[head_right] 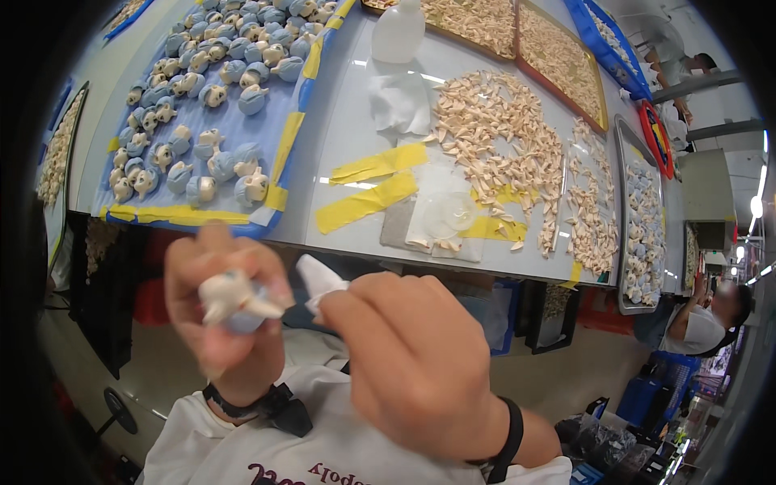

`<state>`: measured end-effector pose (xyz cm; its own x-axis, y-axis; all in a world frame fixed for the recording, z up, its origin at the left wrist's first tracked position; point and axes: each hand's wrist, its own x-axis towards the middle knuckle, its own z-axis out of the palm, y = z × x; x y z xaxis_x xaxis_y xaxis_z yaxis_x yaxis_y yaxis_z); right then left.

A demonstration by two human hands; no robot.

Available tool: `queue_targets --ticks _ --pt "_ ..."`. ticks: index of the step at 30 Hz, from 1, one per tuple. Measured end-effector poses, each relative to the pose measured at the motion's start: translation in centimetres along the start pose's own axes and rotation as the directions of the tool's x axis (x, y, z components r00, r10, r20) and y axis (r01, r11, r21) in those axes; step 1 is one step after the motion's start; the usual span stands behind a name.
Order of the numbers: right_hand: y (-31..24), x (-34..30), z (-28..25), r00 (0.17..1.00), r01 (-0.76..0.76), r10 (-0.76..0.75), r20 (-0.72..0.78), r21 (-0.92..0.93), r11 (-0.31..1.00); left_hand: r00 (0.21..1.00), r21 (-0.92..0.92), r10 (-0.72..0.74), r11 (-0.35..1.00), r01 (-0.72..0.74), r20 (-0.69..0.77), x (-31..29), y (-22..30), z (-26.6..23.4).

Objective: The person assembles miniature cat figurines by hand, attaching small white ear pieces to the heads of blue and white bodies. They pick up the figurine bodies and ear parts from trays on the table, press the pieces together, and place the completed figures into a metal tray. The person also uses wire cutters to trim a small plastic component.

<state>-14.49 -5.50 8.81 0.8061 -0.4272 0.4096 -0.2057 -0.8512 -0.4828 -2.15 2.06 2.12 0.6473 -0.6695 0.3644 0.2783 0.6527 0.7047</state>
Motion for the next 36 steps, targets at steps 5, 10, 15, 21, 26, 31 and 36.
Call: queue_targets --ticks 5,10,15,21,26,31,36 --pt "-0.3 1.1 -2.7 0.999 -0.006 0.010 -0.034 0.099 0.995 0.999 0.038 -0.034 0.999 0.034 -0.007 0.2 0.2 0.1" --pt "-1.6 1.5 -1.1 0.981 0.181 -0.180 -0.076 0.008 0.983 1.000 0.030 -0.020 0.999 0.020 -0.003 -0.5 -0.6 -0.1" --pt "-1.0 1.1 0.1 0.983 0.159 -0.154 -0.099 0.044 0.986 0.996 -0.153 -0.078 0.986 0.070 -0.045 -0.7 -0.3 -0.1" --pt "-0.7 0.3 0.7 0.994 -0.106 0.112 -0.016 0.208 0.972 0.995 0.022 -0.077 0.997 0.078 -0.060 -0.4 -0.2 -0.4" --pt "-0.3 0.3 -0.8 0.983 -0.173 0.162 0.081 0.154 0.973 0.999 -0.097 -0.029 0.995 0.028 -0.018 1.0 0.3 -0.6" --pt "1.5 1.8 -6.5 0.894 -0.418 0.443 -0.069 0.228 0.879 0.994 -0.131 -0.092 0.988 0.085 -0.051 1.0 0.6 -0.6" --pt "7.7 5.3 -10.1 0.890 -0.440 0.434 -0.140 -0.022 0.898 0.992 -0.139 -0.122 0.983 0.118 -0.020 0.9 0.6 -0.9"
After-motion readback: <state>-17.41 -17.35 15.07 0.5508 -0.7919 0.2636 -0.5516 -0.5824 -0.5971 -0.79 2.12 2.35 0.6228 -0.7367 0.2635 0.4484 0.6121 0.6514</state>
